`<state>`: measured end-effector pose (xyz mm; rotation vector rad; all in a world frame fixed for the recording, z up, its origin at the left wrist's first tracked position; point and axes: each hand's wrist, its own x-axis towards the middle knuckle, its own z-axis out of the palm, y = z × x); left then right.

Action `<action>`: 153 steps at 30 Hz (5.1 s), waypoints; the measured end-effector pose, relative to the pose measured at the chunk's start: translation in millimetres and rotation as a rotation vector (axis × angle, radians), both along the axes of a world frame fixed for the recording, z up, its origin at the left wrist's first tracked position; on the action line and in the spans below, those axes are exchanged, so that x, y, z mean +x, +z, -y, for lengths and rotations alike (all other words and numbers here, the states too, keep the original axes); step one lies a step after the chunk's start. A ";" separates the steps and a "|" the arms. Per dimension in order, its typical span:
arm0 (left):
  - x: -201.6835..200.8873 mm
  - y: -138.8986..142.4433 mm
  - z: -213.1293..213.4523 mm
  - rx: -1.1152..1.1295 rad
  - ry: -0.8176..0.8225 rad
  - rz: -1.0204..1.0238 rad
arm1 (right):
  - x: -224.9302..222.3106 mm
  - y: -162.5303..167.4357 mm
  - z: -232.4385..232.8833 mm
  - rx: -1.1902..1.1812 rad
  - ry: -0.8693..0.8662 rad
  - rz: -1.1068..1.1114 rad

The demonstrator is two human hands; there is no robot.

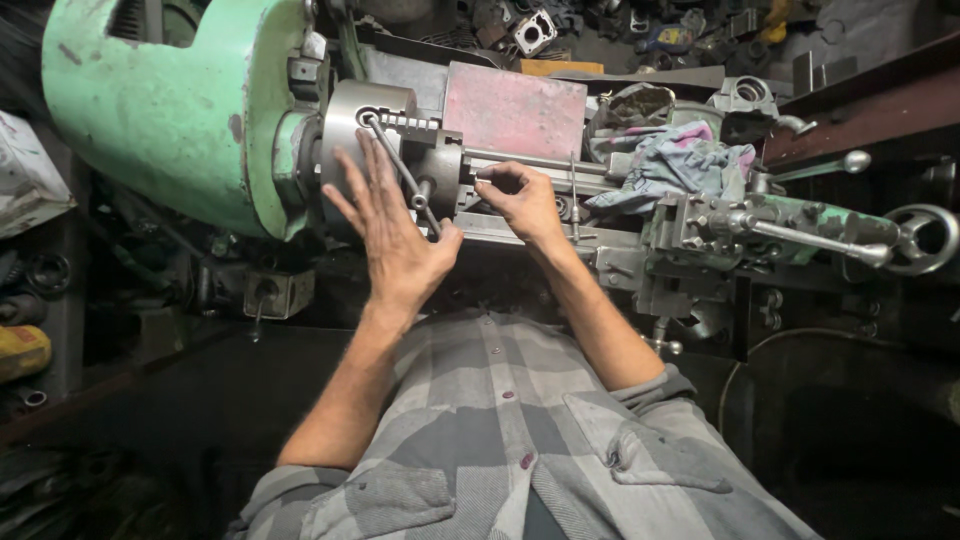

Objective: The person searches through small parts boxes on a cluttered workbench, picks up a small metal component, and carries it to a lathe. They mount the component in the lathe chuck, tighten it, and work on it at the machine, turning and adjusting the part by hand and with a tool.

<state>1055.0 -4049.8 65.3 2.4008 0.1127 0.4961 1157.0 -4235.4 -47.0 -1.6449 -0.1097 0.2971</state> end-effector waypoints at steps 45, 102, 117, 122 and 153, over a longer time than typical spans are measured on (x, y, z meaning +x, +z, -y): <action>8.6 -9.5 -27.2 0.036 -0.181 0.153 | 98.2 152.3 -97.3 -0.656 1.199 2.012; -137.7 -236.0 -185.6 0.247 0.470 -0.225 | -110.8 103.2 -36.8 -0.317 0.819 -0.007; -82.0 -105.0 -111.8 0.140 0.223 0.187 | -108.8 101.8 -43.2 -0.374 0.707 -0.156; -45.0 -59.3 -91.8 0.009 0.177 0.400 | -106.5 99.0 -40.7 -0.406 0.648 -0.179; 17.0 -91.9 -89.0 -0.391 -0.105 0.498 | -109.4 77.9 -34.8 -0.485 0.603 -0.269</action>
